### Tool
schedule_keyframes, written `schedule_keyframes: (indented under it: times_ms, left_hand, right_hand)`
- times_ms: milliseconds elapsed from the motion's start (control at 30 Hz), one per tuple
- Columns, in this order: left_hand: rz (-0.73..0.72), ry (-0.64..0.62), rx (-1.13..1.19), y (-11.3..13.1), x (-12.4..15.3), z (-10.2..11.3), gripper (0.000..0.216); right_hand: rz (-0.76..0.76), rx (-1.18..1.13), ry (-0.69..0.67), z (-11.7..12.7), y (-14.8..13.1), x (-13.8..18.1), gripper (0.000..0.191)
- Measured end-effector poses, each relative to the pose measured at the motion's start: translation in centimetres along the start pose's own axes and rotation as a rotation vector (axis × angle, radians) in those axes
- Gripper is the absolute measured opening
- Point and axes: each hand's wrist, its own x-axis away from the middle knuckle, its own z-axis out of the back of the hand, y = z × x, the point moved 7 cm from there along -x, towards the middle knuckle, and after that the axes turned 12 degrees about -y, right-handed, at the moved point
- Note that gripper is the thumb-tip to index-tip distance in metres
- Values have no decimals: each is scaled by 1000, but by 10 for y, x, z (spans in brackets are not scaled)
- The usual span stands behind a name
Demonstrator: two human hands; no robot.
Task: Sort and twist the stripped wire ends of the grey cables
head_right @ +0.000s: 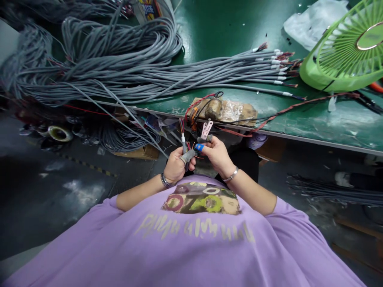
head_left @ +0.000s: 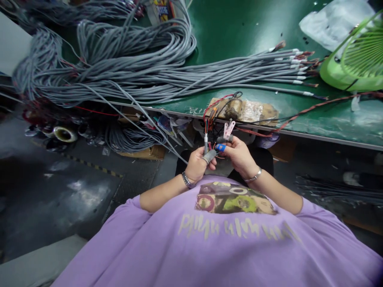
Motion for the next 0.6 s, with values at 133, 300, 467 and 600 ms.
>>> schedule_keyframes:
  times_ms: [133, 300, 467, 600]
  left_hand:
    - [-10, 30, 16, 4, 3, 1, 45]
    - [18, 13, 63, 15, 5, -3, 45]
    - [64, -68, 92, 24, 5, -15, 43]
    - [84, -136, 99, 25, -2, -26, 43]
  right_hand:
    - [21, -39, 95, 12, -1, 1, 39]
    - [-79, -153, 68, 25, 7, -2, 32]
    - [-161, -225, 18, 26, 8, -9, 40]
    - [-163, -240, -85, 14, -5, -20, 54]
